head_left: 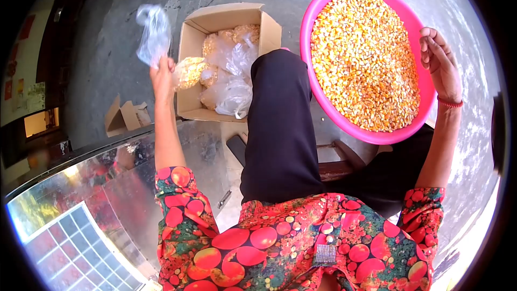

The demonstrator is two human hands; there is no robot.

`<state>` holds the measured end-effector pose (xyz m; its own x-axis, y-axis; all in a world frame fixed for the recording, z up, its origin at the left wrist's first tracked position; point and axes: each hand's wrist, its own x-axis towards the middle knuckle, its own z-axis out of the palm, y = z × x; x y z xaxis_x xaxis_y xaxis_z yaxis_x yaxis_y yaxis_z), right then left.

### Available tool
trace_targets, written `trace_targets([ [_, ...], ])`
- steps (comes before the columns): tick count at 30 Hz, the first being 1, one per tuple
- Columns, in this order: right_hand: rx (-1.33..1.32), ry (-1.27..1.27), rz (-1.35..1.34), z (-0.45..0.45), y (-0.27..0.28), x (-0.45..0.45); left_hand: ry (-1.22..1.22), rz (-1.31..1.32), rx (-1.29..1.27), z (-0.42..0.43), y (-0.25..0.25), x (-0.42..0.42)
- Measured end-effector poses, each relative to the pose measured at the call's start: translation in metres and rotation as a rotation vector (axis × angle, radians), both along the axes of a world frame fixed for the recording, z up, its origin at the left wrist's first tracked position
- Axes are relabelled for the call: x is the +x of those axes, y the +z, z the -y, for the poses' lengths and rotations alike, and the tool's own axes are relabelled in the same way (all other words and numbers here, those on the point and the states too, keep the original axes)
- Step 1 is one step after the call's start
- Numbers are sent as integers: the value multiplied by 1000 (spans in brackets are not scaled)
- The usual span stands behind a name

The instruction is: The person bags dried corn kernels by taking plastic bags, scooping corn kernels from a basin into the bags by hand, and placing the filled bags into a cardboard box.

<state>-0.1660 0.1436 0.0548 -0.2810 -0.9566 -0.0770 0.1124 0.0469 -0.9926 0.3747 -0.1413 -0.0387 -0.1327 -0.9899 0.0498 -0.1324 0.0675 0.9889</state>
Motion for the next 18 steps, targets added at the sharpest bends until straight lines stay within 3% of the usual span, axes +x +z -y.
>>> trace_targets([
  [1,6,2,-3,1,-1,2,2,-3,6,3,-21,18],
  [3,34,-15,18,4,-5,5,162,366,105,3,-66,52],
  [4,40,-13,15,6,-7,6,132,571,119,4,-98,71],
  [6,89,-15,5,9,-13,8,-48,631,120,-20,-147,77],
  [7,96,-15,3,9,-15,8,-188,690,355,-31,-166,73],
  [8,107,-1,-4,9,-17,8,-187,688,364,-43,-170,64],
  [10,120,14,-12,11,-20,9,-373,1001,442,-58,-172,50],
  [11,135,6,-15,10,-20,10,-375,998,447,-58,-170,46],
  [13,159,-7,-19,9,-21,11,3,1198,111,-55,-173,38],
  [16,171,-15,-5,9,-21,15,111,1046,277,-24,-169,34],
  [18,167,3,8,7,-25,17,59,1031,298,-2,-187,41],
])
